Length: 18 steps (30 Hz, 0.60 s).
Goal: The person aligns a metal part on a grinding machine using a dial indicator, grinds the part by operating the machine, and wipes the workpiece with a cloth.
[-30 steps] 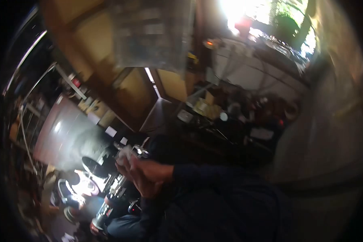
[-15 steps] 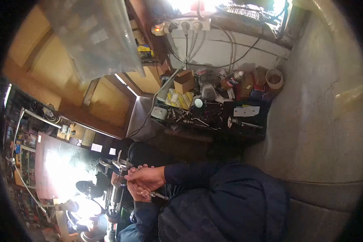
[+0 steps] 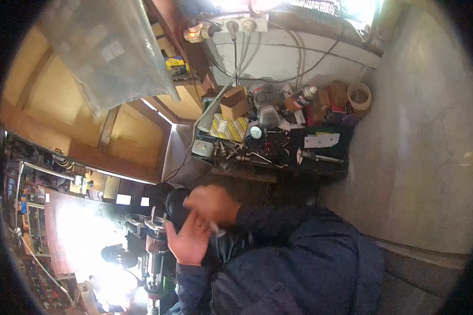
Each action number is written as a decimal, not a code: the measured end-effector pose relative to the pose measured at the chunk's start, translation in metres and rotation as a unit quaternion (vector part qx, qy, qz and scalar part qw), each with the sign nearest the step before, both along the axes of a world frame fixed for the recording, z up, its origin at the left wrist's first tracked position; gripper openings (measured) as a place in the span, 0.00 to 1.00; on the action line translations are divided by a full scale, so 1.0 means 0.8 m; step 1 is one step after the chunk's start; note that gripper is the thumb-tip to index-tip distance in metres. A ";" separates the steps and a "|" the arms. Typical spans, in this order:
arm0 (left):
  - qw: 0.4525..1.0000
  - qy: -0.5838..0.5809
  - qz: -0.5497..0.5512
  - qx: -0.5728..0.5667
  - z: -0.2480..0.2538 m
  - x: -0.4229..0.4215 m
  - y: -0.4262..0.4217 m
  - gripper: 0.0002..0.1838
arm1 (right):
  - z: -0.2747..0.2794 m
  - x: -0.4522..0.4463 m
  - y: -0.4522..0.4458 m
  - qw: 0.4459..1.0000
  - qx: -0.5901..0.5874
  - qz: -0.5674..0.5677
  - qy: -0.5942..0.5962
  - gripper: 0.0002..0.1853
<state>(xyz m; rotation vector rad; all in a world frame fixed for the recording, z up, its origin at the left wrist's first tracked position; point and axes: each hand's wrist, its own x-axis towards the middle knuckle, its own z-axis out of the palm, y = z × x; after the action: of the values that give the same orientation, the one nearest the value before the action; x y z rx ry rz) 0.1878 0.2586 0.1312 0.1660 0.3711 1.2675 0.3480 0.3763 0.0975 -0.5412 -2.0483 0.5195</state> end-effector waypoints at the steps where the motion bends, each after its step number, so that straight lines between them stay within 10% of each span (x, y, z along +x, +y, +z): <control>1: 0.995 0.093 -0.017 0.015 0.011 0.007 -0.005 0.46 | 0.012 0.023 0.027 0.993 -0.051 -0.078 -0.068 0.16; 6: 0.960 0.280 0.022 0.023 0.002 -0.042 -0.069 0.45 | -0.035 0.165 0.176 0.854 -0.141 -0.352 -0.357 0.16; 11: 0.946 0.280 0.160 -0.034 -0.018 -0.072 -0.136 0.40 | -0.066 0.199 0.253 0.772 -0.183 -0.582 -0.177 0.40; 18: 0.938 0.287 0.193 -0.014 -0.023 -0.061 -0.143 0.37 | -0.104 0.208 0.291 0.766 -0.343 -0.535 -0.091 0.53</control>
<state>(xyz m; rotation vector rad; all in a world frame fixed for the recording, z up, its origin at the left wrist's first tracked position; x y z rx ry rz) 0.1391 0.1444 0.1130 0.4605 0.9608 1.5899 0.5140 0.6093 0.0144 -2.0869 -1.2913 0.4754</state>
